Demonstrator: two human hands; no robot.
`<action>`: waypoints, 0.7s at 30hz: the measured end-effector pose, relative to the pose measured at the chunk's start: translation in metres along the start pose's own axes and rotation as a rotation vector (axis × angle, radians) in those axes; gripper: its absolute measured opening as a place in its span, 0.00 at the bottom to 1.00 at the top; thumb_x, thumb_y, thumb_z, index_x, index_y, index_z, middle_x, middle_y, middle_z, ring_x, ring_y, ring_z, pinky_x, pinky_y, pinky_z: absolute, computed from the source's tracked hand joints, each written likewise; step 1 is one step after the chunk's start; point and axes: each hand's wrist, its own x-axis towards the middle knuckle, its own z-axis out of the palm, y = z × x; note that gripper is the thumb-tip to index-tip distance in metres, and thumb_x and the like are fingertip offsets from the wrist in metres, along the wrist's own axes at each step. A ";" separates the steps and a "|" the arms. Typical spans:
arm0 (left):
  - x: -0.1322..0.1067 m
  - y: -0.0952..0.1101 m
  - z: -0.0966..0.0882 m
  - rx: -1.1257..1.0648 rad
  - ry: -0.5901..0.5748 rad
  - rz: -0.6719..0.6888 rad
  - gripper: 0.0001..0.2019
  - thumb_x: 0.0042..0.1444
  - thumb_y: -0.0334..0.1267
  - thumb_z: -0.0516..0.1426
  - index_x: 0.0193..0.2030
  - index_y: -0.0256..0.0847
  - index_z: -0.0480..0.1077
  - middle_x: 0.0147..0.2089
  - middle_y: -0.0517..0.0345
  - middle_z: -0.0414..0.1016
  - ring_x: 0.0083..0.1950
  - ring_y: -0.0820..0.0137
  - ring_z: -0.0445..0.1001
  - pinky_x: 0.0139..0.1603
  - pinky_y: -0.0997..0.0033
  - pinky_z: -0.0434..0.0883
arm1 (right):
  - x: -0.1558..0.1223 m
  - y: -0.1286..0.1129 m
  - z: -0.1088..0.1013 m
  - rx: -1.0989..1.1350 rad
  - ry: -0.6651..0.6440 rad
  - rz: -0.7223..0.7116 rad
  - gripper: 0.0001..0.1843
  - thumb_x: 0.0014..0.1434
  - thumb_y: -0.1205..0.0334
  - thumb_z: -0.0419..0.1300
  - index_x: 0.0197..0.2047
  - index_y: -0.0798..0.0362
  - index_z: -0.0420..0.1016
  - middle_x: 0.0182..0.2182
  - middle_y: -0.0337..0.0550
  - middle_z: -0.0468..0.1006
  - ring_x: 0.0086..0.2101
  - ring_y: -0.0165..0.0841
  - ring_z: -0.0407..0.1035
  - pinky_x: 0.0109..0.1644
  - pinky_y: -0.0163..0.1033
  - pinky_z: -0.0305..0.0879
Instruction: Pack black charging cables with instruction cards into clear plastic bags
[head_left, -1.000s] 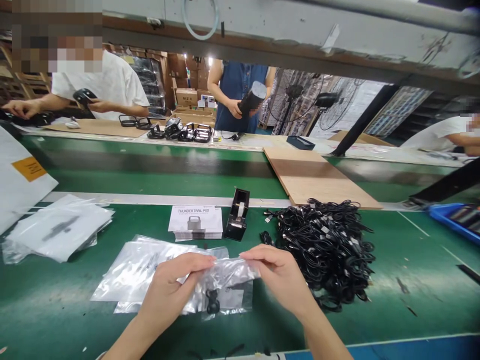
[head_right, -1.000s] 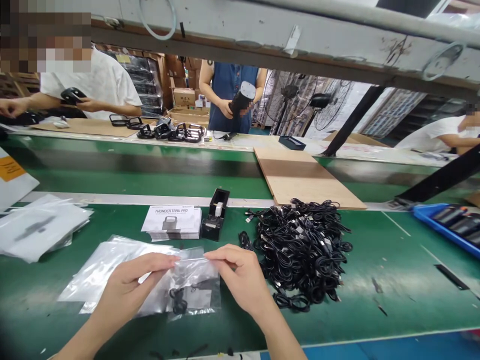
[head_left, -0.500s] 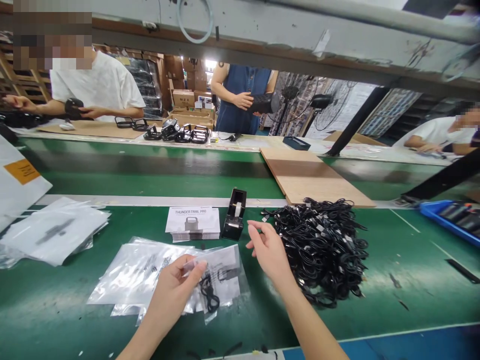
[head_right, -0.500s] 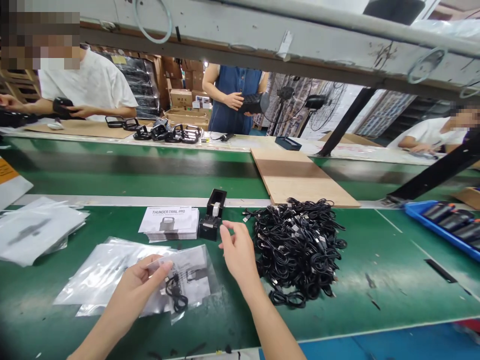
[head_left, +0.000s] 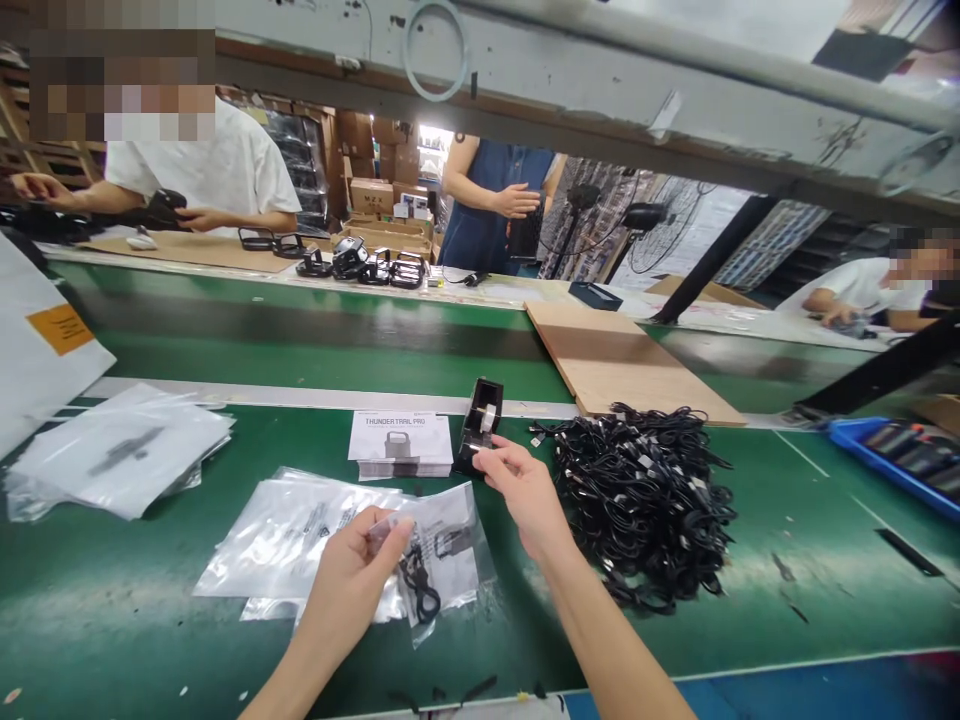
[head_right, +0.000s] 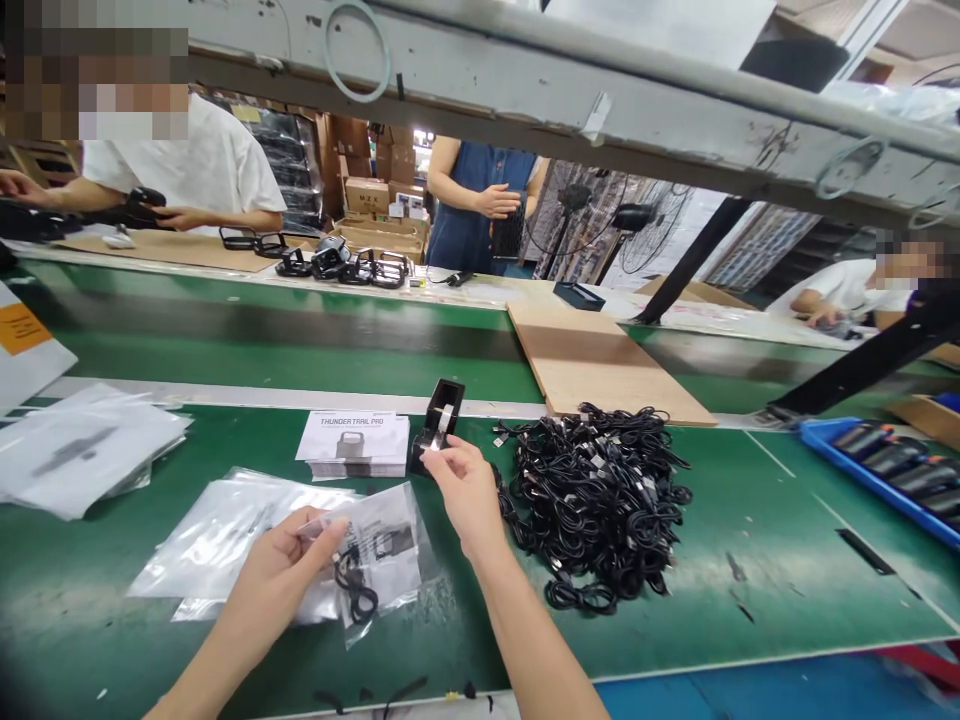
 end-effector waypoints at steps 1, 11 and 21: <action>0.000 -0.001 0.000 0.000 -0.002 0.000 0.15 0.51 0.49 0.54 0.24 0.40 0.60 0.22 0.67 0.57 0.25 0.75 0.59 0.26 0.77 0.57 | -0.002 0.003 0.000 -0.038 0.008 -0.017 0.13 0.50 0.53 0.57 0.26 0.53 0.76 0.48 0.48 0.68 0.46 0.37 0.67 0.45 0.38 0.64; -0.008 0.011 0.002 0.096 0.118 0.056 0.15 0.51 0.50 0.54 0.23 0.42 0.60 0.20 0.69 0.54 0.22 0.75 0.56 0.23 0.78 0.55 | -0.049 -0.009 -0.014 -0.089 -0.203 -0.012 0.14 0.55 0.53 0.54 0.25 0.53 0.70 0.22 0.39 0.71 0.23 0.30 0.63 0.29 0.35 0.60; -0.019 0.012 0.007 -0.016 0.087 -0.005 0.13 0.49 0.49 0.56 0.25 0.41 0.63 0.21 0.66 0.63 0.25 0.74 0.63 0.26 0.77 0.61 | -0.056 0.006 0.024 -0.197 -0.396 0.163 0.25 0.51 0.43 0.54 0.13 0.54 0.66 0.09 0.37 0.67 0.11 0.24 0.57 0.17 0.30 0.52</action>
